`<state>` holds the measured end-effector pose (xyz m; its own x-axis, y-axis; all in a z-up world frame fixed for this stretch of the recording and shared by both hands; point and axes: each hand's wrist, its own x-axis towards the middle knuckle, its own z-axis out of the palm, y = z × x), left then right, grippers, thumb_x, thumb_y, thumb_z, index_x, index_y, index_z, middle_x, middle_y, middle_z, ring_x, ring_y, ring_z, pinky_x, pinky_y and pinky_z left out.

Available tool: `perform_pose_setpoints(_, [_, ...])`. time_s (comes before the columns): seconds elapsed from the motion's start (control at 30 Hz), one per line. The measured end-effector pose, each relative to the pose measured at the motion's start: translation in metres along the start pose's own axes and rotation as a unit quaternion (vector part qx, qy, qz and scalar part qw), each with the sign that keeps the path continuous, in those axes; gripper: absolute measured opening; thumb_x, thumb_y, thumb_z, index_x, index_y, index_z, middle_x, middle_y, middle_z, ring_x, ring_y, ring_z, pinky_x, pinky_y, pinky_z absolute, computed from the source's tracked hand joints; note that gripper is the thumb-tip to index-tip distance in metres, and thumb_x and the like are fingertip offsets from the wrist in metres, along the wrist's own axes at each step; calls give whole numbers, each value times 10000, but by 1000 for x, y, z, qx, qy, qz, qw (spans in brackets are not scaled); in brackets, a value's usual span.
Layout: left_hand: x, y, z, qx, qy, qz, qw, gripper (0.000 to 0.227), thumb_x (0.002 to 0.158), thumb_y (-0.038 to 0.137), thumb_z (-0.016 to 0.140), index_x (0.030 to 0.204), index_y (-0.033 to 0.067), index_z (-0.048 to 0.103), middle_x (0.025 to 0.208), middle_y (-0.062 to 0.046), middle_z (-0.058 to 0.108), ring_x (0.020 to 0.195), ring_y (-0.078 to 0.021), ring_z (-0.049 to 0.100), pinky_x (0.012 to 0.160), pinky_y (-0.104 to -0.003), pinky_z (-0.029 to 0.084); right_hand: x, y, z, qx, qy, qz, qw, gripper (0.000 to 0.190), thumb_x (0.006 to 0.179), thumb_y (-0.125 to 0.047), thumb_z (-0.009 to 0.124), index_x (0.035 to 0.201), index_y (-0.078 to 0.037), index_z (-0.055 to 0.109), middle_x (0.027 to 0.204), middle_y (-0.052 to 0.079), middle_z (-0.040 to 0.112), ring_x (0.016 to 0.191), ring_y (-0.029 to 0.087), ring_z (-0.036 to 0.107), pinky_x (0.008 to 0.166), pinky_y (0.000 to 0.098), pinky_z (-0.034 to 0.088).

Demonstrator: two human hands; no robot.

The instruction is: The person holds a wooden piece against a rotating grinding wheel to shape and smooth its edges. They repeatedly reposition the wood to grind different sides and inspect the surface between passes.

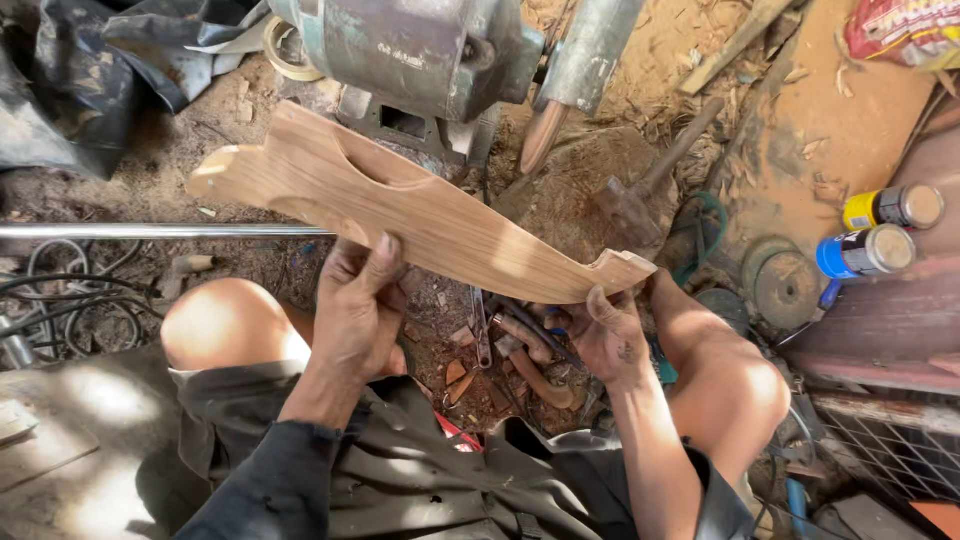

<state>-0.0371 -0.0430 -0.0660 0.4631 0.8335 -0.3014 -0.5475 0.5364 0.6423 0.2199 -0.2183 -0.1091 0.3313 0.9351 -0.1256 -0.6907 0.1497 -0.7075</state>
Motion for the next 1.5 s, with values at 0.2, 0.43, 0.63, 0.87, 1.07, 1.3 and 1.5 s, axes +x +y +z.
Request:
perform_pose_setpoints(0.2, [22, 37, 4, 35, 47, 138, 989, 344, 976, 183, 730, 1272, 106, 571, 1072, 16, 674, 923, -84, 664, 738, -254, 577, 3, -7, 13, -204, -66, 19, 976, 398, 957, -197, 775, 1249, 61, 694, 917, 151, 717, 847, 222, 688, 719, 352, 564])
perform_pose_setpoints(0.43, [44, 61, -10, 31, 92, 178, 979, 426, 969, 264, 690, 1320, 104, 508, 1105, -38, 683, 954, -167, 702, 749, -315, 628, 1, 16, 9, -188, -71, 86, 976, 290, 942, -166, 809, 1077, 61, 690, 850, 153, 712, 716, 229, 686, 629, 339, 557])
perform_pose_setpoints(0.63, [41, 63, -18, -24, 37, 192, 980, 346, 1019, 251, 676, 1311, 161, 514, 1166, -19, 665, 1066, -169, 692, 894, -369, 627, 4, 15, 19, -200, -83, 68, 974, 345, 942, -211, 773, 1136, 59, 682, 891, 160, 722, 814, 220, 709, 672, 318, 564])
perform_pose_setpoints(0.87, [38, 58, -19, -4, 5, 189, 982, 269, 1047, 277, 636, 1278, 173, 543, 1191, -18, 670, 1104, -184, 693, 905, -398, 641, 5, 13, 28, -183, -71, 72, 978, 373, 961, -238, 762, 1139, 76, 670, 920, 172, 722, 822, 231, 712, 680, 331, 578])
perform_pose_setpoints(1.07, [46, 54, -21, -84, 16, 123, 989, 525, 944, 450, 620, 1400, 209, 524, 1272, -18, 662, 1254, -198, 641, 1101, -479, 493, 4, 13, 34, -171, -80, 87, 978, 392, 960, -260, 743, 1158, 72, 678, 877, 179, 719, 733, 238, 715, 607, 330, 573])
perform_pose_setpoints(1.3, [47, 49, -29, -76, 2, 126, 989, 761, 867, 579, 725, 1407, 66, 569, 1278, -99, 655, 1285, -256, 609, 1148, -518, 511, 2, 10, 28, -170, -104, 94, 975, 390, 977, -240, 750, 1169, 87, 660, 909, 195, 729, 757, 234, 710, 640, 335, 572])
perform_pose_setpoints(1.5, [41, 50, -22, -90, 8, 138, 986, 875, 748, 665, 770, 1364, 93, 528, 1128, -58, 649, 1172, -247, 657, 1091, -541, 554, 1, 6, 25, -163, -94, 90, 978, 408, 948, -235, 767, 1206, 65, 668, 918, 182, 727, 763, 220, 703, 656, 325, 568])
